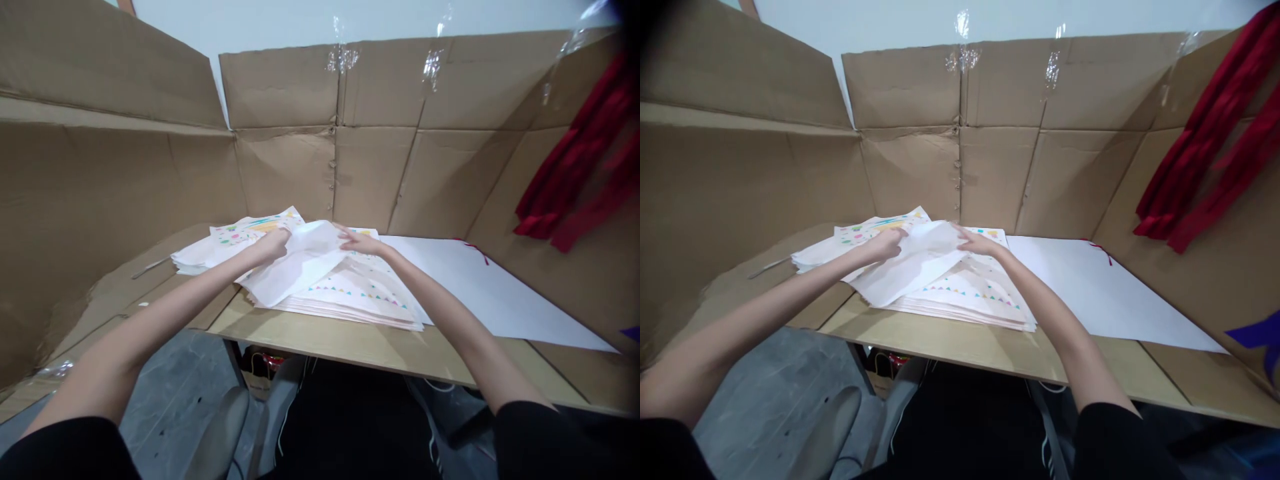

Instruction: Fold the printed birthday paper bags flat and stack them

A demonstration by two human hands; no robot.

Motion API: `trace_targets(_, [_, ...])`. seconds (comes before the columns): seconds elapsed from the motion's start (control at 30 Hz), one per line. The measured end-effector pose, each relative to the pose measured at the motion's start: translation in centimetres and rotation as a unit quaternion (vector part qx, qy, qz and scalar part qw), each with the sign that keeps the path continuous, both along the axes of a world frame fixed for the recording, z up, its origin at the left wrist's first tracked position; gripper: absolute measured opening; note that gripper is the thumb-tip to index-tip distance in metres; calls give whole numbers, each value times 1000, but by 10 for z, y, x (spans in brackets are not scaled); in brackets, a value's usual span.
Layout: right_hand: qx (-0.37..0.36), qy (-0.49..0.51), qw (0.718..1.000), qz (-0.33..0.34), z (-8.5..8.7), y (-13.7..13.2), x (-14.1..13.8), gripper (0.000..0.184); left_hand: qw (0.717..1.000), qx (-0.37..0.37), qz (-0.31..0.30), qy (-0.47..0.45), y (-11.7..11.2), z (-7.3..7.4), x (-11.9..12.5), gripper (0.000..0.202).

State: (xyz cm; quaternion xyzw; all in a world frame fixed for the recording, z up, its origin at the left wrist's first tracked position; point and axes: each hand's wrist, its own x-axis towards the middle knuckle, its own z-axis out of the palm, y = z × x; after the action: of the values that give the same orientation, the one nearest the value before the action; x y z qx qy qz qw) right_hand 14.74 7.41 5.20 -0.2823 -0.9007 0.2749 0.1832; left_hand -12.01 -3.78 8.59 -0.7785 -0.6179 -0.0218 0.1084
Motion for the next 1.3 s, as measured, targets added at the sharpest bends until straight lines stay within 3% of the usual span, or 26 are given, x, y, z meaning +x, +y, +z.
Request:
trace_targets(0.1, [21, 33, 997, -61, 12, -1, 48, 74, 998, -26, 50, -12, 7, 2, 20, 52])
trace_targets(0.2, [20, -2, 993, -119, 7, -9, 102, 63, 998, -56, 27, -7, 16, -2, 51, 52])
trace_targets(0.33, [-9, -146, 973, -178, -26, -43, 176, 55, 998, -62, -18, -2, 35, -16, 102, 51])
trace_targets(0.5, [0, -210, 958, -197, -83, -104, 232, 77, 986, -159, 39, -26, 52, -26, 171, 43])
trace_targets(0.63, [68, -133, 965, -214, -102, -129, 240, 59, 977, -210, 30, -37, 58, -37, 202, 47])
trace_targets(0.83, [184, -97, 952, -223, -98, -142, 231, 27, 975, -218, 22, -23, 64, -57, 209, 48])
trace_targets(1.03, [246, -67, 912, -320, -102, -151, 223, 26, 974, -221, 23, -35, 67, -59, 201, 52])
trace_targets(1.2, [229, -59, 878, -417, -107, -146, 216, 29, 976, -212, 27, -34, 71, -64, 200, 54])
trace_targets(1.3, [213, -53, 873, -435, -106, -144, 213, 31, 978, -206, 23, -35, 74, -69, 200, 55])
